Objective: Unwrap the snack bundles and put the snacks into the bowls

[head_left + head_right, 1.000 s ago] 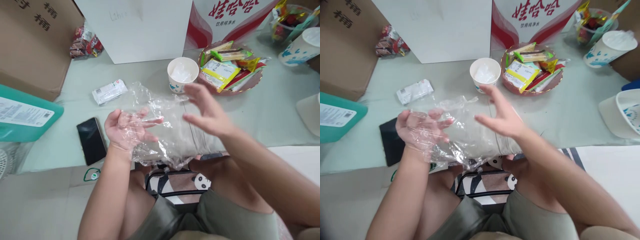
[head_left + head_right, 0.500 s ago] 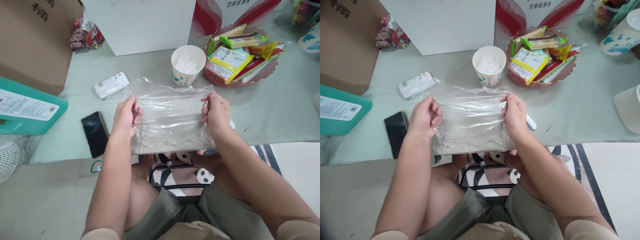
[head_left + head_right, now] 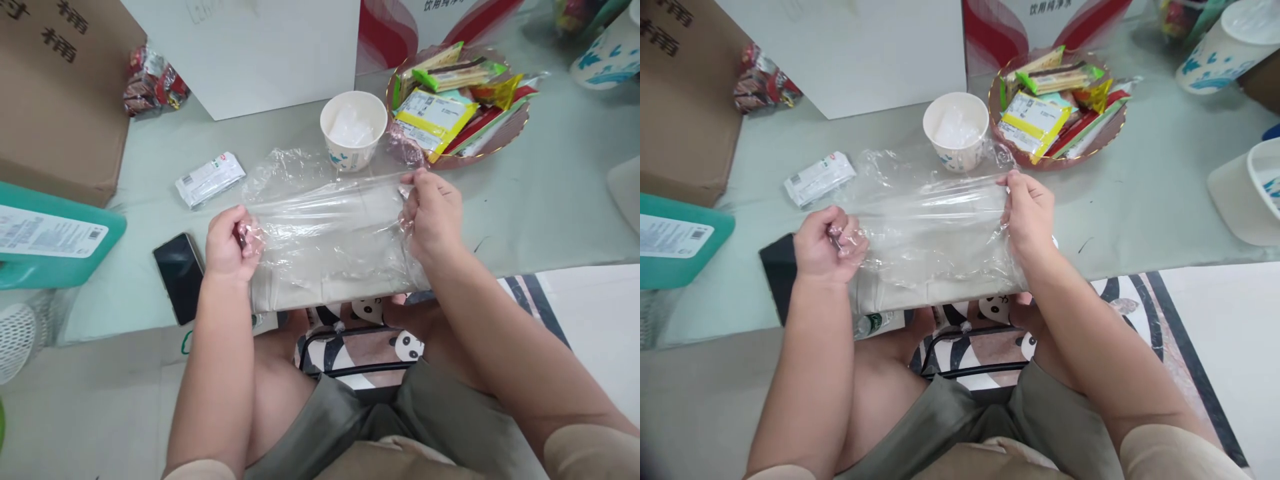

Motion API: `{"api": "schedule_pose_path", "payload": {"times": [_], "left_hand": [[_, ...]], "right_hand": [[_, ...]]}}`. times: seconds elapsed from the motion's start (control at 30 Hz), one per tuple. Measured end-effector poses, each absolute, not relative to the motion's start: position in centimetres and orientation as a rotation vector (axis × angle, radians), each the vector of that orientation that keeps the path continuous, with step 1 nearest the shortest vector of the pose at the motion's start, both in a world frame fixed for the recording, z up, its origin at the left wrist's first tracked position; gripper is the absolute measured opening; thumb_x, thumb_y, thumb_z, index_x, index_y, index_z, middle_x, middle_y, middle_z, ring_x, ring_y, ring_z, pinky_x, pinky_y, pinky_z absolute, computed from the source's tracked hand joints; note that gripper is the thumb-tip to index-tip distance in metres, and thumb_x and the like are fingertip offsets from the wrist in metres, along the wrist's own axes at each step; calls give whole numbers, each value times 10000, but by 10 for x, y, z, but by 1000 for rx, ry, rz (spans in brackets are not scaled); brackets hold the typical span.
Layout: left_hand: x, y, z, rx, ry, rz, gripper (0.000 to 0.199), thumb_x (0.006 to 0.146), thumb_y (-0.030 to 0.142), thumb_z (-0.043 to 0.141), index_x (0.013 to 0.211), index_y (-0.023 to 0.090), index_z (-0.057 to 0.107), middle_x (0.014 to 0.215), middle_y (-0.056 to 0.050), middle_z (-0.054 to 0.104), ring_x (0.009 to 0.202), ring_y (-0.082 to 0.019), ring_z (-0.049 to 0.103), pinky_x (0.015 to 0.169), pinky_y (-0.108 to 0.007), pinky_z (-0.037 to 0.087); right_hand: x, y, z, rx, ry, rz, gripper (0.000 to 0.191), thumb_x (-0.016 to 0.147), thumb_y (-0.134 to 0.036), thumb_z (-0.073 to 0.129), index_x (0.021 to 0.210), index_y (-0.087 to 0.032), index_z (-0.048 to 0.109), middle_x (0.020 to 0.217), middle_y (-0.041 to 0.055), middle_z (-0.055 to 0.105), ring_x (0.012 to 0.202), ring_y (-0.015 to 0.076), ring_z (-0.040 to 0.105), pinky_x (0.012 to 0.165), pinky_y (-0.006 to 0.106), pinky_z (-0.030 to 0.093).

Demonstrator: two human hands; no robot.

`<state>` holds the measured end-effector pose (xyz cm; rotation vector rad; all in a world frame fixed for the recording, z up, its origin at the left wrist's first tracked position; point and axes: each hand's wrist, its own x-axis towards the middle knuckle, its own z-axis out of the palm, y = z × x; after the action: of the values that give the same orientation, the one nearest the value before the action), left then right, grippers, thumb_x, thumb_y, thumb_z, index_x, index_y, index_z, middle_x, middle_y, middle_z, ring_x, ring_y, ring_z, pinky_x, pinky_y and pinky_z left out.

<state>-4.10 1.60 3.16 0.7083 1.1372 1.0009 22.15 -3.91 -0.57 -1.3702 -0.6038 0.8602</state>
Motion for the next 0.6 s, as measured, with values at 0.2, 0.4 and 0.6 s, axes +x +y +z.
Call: {"api": "schedule_pose_path", "payload": {"times": [0.2, 0.4, 0.6], "left_hand": [[-45, 19, 35, 718, 1067, 1114, 495, 910, 321, 523, 464, 187, 355, 400, 26, 315, 318, -68, 258, 368, -228, 204], [-60, 31, 45, 888, 1015, 1239, 474, 994, 462, 521, 624, 179, 611, 652, -19, 618, 616, -124, 565, 582, -249, 471], [-46, 24, 29, 1368, 998, 550, 524, 687, 493, 885, 1092, 173, 799, 1222, -138, 759, 1197, -282, 677, 951, -327, 538]], "right_hand": [[229, -44, 4, -1357, -608, 1023, 290, 849, -506, 717, 772, -242, 623, 500, -90, 260, 410, 68, 203, 392, 240, 206], [234, -58, 11, -1367, -868, 1557, 302, 747, -470, 803, 760, -179, 722, 439, -100, 270, 400, 52, 198, 375, 221, 138], [230, -61, 8, -1237, -1111, 1721, 386, 818, -567, 771, 804, -182, 756, 435, -98, 288, 408, 53, 221, 394, 213, 189]]}}
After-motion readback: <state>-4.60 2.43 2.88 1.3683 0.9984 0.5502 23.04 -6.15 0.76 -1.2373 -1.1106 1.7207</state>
